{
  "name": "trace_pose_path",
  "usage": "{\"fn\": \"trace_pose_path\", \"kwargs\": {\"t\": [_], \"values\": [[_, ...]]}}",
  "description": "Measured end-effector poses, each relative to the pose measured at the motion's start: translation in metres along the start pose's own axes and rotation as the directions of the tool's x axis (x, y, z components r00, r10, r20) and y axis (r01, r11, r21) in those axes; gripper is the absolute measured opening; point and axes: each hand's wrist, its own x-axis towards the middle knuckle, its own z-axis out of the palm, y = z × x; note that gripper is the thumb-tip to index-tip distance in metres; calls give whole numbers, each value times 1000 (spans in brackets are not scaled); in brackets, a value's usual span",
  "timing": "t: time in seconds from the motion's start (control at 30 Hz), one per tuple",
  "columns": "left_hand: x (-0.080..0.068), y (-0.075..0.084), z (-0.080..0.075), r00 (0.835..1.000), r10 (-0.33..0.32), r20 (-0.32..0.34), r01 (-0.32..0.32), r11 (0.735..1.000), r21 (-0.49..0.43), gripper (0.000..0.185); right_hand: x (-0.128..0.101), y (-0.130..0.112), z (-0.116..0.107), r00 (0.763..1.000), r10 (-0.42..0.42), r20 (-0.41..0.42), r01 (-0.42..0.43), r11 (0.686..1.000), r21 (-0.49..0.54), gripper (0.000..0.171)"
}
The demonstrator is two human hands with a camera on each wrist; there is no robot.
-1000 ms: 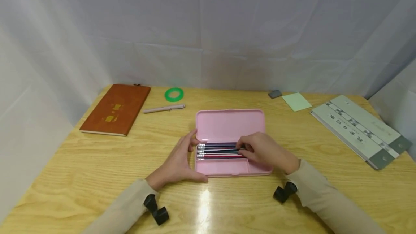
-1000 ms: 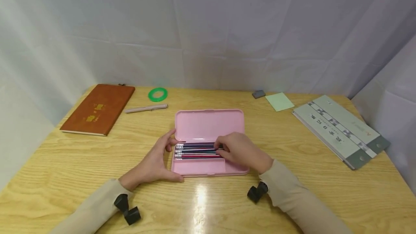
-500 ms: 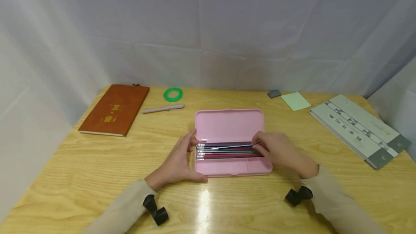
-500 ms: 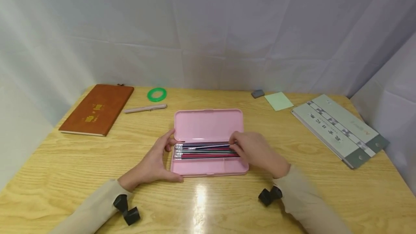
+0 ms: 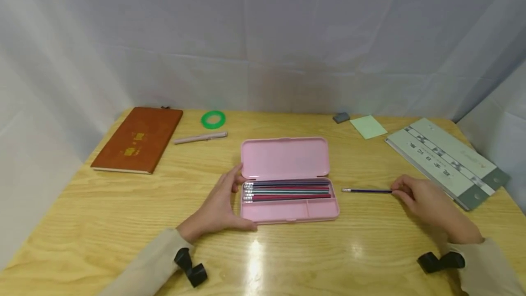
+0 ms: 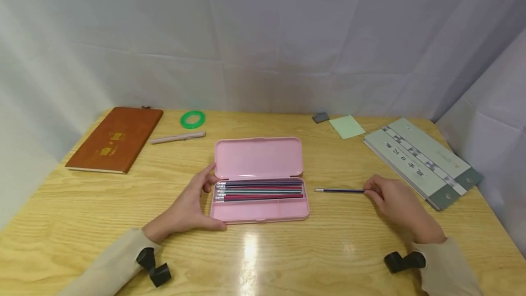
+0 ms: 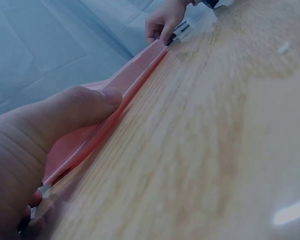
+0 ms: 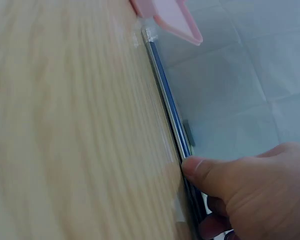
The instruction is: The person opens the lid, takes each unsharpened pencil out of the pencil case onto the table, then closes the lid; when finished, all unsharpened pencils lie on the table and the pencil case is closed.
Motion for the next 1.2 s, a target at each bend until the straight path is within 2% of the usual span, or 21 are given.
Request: {"fn": "trace_pose_path", "kwargs": {"t": [0.1, 0.23, 0.43, 0.6, 0.77, 0.93, 1.03, 1.1, 1.2], "values": [[0, 0, 0, 1000, -2, 2, 2, 1000, -1, 138, 7, -8, 3, 999, 0, 34, 0, 1000, 9, 10], [1, -1, 1, 1000, 6, 1, -6, 1000, 3, 138, 27, -36, 10, 997, -22, 77, 16, 997, 70, 13], [-1, -2, -1, 1000, 2, -11, -2, 1000, 3, 139, 66, -87, 30, 983, -152, 107, 134, 977, 163, 14], [0, -2, -1, 1000, 9, -3, -9, 1000, 8, 138, 91, -119, 45, 954, -272, 123, 251, 954, 163, 12], [1, -3, 0, 1000, 27, -6, -26, 999, 28, 139, 106, -139, 53, 943, -285, 170, 266, 955, 130, 12], [1, -2, -1, 1000, 26, -8, -26, 999, 37, 139, 110, -147, 56, 947, -290, 136, 286, 957, 45, 11], [1, -1, -1, 1000, 25, -10, -25, 999, 35, 139, 106, -144, 53, 955, -276, 108, 276, 961, 14, 9], [1, -1, -1, 1000, 27, -10, -27, 999, 32, 138, 98, -135, 48, 962, -259, 82, 258, 966, 23, 8], [2, -2, 1, 999, 35, -5, -35, 999, 25, 138, 78, -109, 37, 973, -230, 2, 229, 972, 44, 7]]}}
